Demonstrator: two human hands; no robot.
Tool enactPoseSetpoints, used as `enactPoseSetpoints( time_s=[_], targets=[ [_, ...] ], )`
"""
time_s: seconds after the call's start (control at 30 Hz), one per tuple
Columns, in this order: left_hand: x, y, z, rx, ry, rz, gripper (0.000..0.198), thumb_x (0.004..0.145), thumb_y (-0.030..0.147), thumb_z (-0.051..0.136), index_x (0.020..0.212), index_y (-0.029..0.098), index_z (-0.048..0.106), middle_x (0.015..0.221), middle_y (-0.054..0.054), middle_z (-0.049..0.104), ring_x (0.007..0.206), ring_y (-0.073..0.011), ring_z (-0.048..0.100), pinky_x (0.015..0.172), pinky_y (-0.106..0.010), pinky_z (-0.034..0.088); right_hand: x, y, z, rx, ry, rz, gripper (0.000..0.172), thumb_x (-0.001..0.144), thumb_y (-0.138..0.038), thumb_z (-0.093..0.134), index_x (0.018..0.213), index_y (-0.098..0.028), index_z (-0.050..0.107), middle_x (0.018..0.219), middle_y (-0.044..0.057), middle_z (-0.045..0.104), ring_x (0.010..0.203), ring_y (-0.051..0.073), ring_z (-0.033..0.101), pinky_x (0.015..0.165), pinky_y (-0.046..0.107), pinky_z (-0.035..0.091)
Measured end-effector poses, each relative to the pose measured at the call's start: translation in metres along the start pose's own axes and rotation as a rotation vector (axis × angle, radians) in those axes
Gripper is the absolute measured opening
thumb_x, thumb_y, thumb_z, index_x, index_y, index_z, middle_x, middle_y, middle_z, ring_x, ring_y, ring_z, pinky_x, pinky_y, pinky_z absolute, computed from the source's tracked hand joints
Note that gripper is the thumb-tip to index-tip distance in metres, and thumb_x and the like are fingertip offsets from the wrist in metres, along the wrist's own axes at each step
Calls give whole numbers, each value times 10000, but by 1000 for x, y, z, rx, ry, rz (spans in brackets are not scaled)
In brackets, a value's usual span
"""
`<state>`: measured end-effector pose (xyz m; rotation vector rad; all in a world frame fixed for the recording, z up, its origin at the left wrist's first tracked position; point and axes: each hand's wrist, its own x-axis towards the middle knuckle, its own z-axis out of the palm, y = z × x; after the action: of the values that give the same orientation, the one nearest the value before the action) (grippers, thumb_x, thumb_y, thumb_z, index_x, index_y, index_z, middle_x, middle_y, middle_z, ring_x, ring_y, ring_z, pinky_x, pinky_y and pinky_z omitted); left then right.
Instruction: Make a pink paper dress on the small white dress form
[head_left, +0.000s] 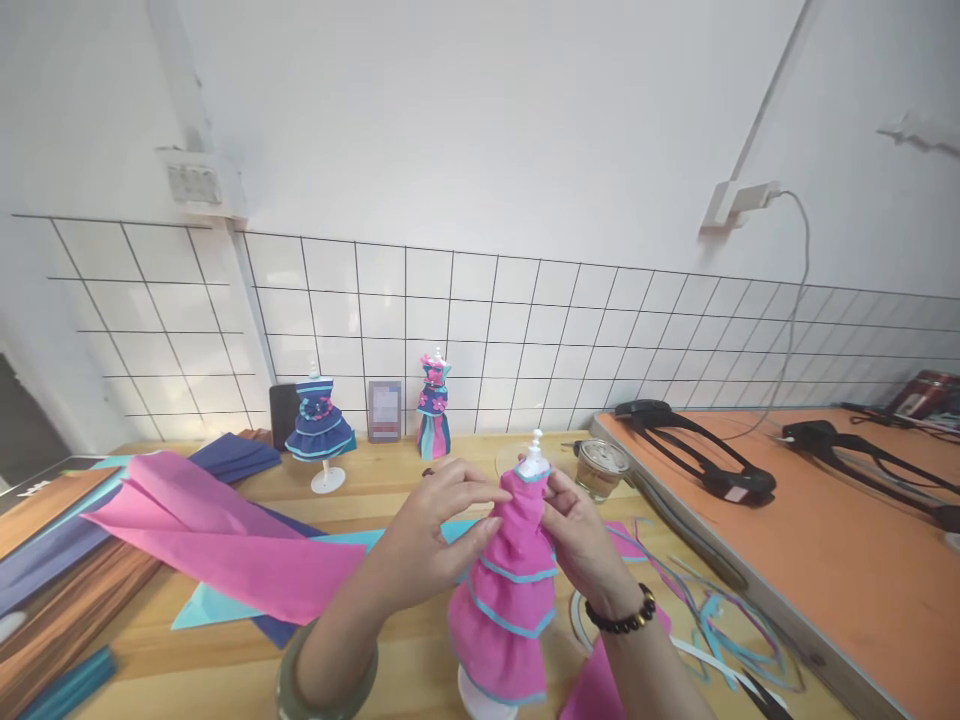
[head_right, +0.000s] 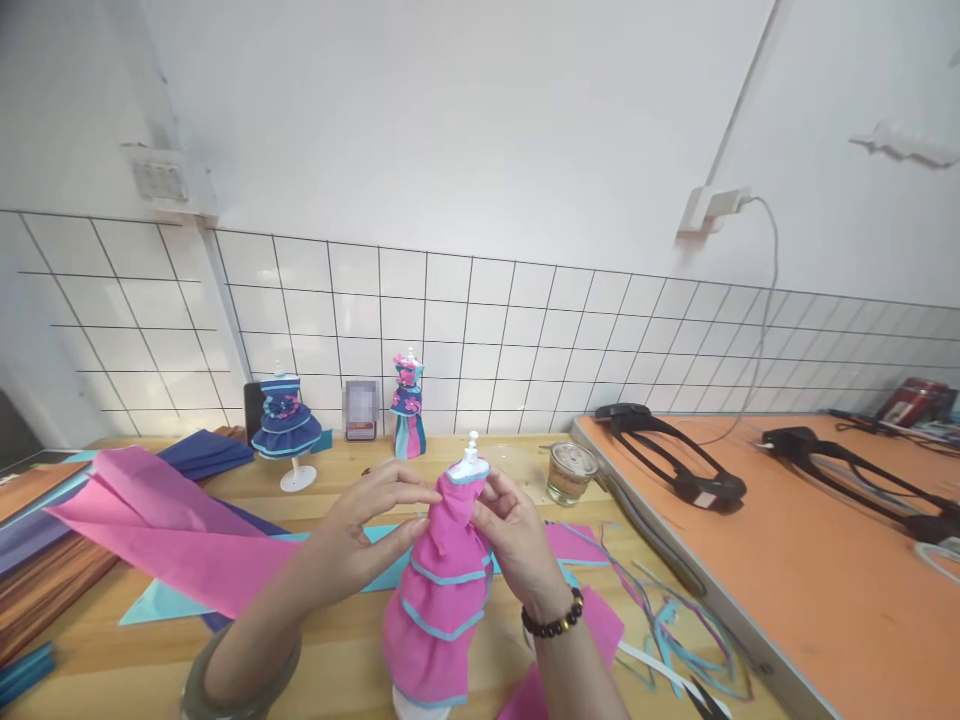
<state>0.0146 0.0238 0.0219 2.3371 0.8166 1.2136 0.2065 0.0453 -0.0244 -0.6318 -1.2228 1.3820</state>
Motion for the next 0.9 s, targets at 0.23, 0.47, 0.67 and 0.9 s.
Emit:
enactPoseSetpoints(
  time_s=[0.23, 0.47, 0.67, 0.9],
  targets=[
    [-1, 0, 1, 63, -117, 14, 167, 810, 220, 612, 964, 255, 665, 951, -48, 578, 947, -194, 510, 852, -349, 422, 2, 1, -4, -9, -34, 41, 455, 688, -341, 765, 1099, -244, 594, 982, 43, 700, 856, 176, 654, 759, 298, 501],
    [0, -4, 2, 65, -60, 41, 107, 830, 215, 592, 832, 248, 694, 862, -45, 586, 881, -184, 528, 789, -333, 427, 3, 3, 1, -11, -92, 38, 417, 715, -341, 737, 1093, -239, 594, 1027, 54, 689, 904, 184, 645, 775, 314, 507],
    [4, -12, 5, -2, 29, 141, 89, 815, 204, 618, 821, 241, 698, 803, -34, 702, 775, -171, 596, 730, -336, 441, 3, 8, 2, 27, -58, -5, 423, 706, -340, 746, 1089, -251, 590, 1042, 42, 682, 946, 180, 635, 826, 311, 492],
    [5, -5, 5, -27, 17, 122, 84, 796, 168, 616, 764, 223, 669, 742, -22, 727, 704, -170, 624, 768, -368, 452, 2, 5, 7, 23, -65, 6, 405, 730, -353, 717, 1094, -234, 585, 1032, 54, 685, 943, 197, 642, 837, 343, 497]
  ],
)
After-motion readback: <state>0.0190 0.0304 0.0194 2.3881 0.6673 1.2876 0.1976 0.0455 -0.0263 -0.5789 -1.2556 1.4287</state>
